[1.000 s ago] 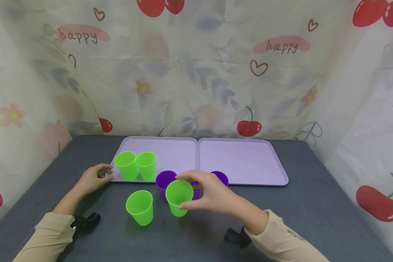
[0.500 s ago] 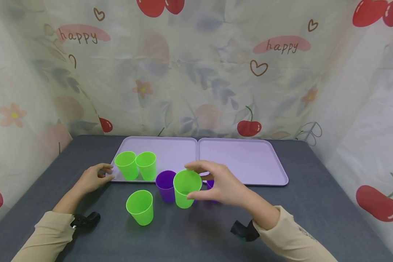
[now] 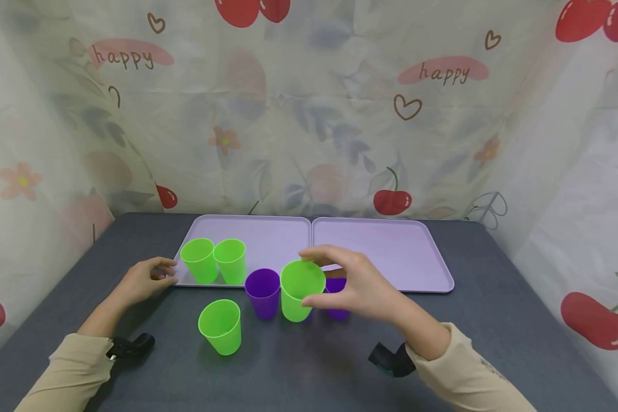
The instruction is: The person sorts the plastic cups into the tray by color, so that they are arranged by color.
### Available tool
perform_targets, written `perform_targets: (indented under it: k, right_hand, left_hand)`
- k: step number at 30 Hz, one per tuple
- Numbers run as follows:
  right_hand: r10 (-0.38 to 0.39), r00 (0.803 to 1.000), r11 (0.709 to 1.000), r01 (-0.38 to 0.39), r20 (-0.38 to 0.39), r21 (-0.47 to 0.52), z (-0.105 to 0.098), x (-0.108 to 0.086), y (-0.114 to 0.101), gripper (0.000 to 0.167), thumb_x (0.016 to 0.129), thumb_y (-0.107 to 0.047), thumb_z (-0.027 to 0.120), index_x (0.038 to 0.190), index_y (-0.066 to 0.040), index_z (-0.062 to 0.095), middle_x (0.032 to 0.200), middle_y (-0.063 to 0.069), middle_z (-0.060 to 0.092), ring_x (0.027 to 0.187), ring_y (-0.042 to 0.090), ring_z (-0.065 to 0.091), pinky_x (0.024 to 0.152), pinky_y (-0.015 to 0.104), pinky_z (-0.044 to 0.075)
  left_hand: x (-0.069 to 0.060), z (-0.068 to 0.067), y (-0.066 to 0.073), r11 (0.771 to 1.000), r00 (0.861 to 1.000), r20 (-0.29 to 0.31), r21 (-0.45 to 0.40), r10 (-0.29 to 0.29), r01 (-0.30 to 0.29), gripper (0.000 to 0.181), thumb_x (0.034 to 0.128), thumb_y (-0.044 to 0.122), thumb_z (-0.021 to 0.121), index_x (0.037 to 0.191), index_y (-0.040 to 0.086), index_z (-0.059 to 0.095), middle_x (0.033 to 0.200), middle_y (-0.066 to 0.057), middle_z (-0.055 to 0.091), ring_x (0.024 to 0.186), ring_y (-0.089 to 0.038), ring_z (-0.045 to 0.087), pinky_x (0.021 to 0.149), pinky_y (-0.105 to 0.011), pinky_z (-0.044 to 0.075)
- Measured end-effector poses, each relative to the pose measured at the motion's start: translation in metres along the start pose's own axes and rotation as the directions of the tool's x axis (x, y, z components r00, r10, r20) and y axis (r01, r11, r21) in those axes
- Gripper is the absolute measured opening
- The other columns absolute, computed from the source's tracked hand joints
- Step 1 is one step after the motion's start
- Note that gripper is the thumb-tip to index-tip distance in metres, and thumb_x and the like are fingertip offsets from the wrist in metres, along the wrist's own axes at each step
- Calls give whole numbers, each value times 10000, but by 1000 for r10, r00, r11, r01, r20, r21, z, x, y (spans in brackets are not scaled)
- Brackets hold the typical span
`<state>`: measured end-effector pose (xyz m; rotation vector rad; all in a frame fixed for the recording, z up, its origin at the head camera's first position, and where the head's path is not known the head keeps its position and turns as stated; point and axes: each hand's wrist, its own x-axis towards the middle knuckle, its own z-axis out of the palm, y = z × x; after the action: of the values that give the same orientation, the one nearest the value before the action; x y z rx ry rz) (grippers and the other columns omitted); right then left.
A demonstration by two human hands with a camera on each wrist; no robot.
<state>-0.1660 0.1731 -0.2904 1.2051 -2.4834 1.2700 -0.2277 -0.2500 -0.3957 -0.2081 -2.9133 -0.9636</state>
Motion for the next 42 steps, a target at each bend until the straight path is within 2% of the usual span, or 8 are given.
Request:
perform_targets:
  k: [18, 24, 29, 33, 42]
  right_hand:
    - [65, 997, 996, -67, -27, -65, -14, 6, -4, 592, 701, -159, 812, 1235, -86, 567, 1218, 46, 623, 1064, 119, 623, 874, 254, 523]
    - [76, 996, 993, -80, -44, -88, -22, 14, -5, 596, 705, -147, 807, 1244, -93, 559, 1242, 43, 608, 1086, 134, 611, 882, 246, 518]
    - [94, 994, 990, -99, -48, -103, -29, 23, -4, 597, 713, -163, 804, 1253, -122, 553, 1257, 22, 595, 1110, 155, 600, 892, 276, 517]
    - [120, 992, 988, -124, -44, -89, -32, 31, -1, 598, 719, -173, 802, 1259, -128, 550, 1267, 28, 588, 1123, 162, 591, 904, 318, 514]
    - [131, 991, 988, -133, -38, -76, -35, 45, 9, 598, 718, -160, 799, 1261, -123, 551, 1247, 47, 607, 1115, 187, 600, 898, 333, 518]
  left_hand:
    - [0, -3, -1, 1000, 1000, -8, 5, -21, 21, 399, 800, 134, 707, 1124, -69, 594, 1014, -244, 650, 892, -350, 617, 716, -416, 502]
    - [2, -4, -3, 1000, 1000, 0, 3, -28, 28, 417, 787, 148, 726, 1118, -71, 596, 1011, -247, 648, 874, -347, 618, 678, -386, 502]
    - [2, -4, -2, 999, 999, 7, -8, -46, 46, 438, 782, 145, 732, 1128, -81, 586, 1027, -259, 640, 884, -359, 613, 696, -405, 508]
    - [2, -5, -2, 999, 999, 2, -16, -51, 51, 442, 773, 130, 739, 1125, -88, 584, 1026, -267, 639, 885, -370, 615, 706, -421, 510]
    - [4, -4, -2, 998, 998, 1, -12, -58, 58, 443, 758, 122, 752, 1114, -86, 592, 1009, -262, 642, 871, -356, 619, 707, -414, 503]
